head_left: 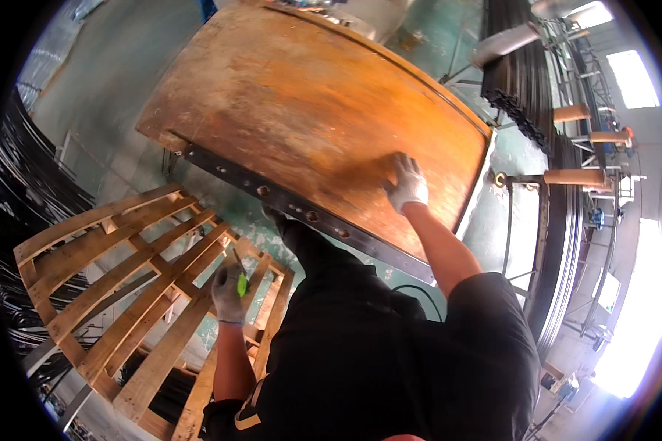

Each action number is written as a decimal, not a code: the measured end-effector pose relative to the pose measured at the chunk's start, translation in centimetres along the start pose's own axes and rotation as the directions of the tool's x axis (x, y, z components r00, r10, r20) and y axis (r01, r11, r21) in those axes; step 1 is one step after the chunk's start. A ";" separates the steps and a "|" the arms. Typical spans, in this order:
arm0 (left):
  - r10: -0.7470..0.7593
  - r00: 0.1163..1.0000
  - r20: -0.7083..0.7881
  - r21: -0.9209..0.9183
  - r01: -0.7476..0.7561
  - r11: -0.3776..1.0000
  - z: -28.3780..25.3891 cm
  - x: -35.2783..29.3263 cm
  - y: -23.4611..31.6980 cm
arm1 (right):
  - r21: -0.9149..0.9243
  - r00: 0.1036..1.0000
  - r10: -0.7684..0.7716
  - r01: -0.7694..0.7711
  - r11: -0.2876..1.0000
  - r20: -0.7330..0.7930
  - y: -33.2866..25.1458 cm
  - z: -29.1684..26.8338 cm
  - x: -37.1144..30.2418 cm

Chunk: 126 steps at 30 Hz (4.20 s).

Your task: The person measures a metal rod on a wooden table using a tape measure, then operates a manual bending machine to bend the rod. The person repeatedly picks up rods, places them into the machine, and bends them into a U-shape.

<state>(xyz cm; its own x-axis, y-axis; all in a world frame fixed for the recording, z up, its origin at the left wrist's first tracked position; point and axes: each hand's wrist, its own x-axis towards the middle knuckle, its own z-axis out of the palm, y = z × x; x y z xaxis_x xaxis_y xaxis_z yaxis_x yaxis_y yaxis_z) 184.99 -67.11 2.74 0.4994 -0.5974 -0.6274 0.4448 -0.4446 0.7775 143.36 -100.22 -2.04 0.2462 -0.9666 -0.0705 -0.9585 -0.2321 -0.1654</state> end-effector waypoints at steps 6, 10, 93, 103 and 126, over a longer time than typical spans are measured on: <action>0.040 0.993 0.110 0.107 -0.052 0.993 9.6 -6.8 -4.8 | -0.073 0.979 0.045 -0.030 0.997 0.200 -1.0 -2.5 0.7; 0.117 0.982 0.145 0.182 -0.143 0.973 13.5 -8.7 -3.3 | -0.101 0.982 0.094 -0.078 0.992 0.164 -1.1 -2.2 0.3; 0.407 0.888 -0.215 0.923 0.048 0.382 67.7 -21.6 -22.7 | 0.074 0.914 -0.351 0.343 0.936 0.205 44.3 -10.0 20.7; 0.438 0.873 -0.217 0.929 0.048 0.366 67.8 -21.7 -23.4 | 0.055 0.912 -0.352 0.349 0.936 0.209 43.8 -10.4 20.4; 0.388 0.904 -0.181 0.924 0.021 0.383 67.4 -21.4 -22.9 | 0.073 0.917 -0.346 0.338 0.938 0.200 44.2 -9.9 21.1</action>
<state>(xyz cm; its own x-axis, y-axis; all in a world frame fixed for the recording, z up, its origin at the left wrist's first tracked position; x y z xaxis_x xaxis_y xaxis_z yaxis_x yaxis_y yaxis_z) 113.99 -89.16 1.29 0.7586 -0.5914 -0.2734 -0.5060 -0.7991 0.3247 104.76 -132.00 -1.08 0.5862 -0.7840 -0.2043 -0.8055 -0.5368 -0.2510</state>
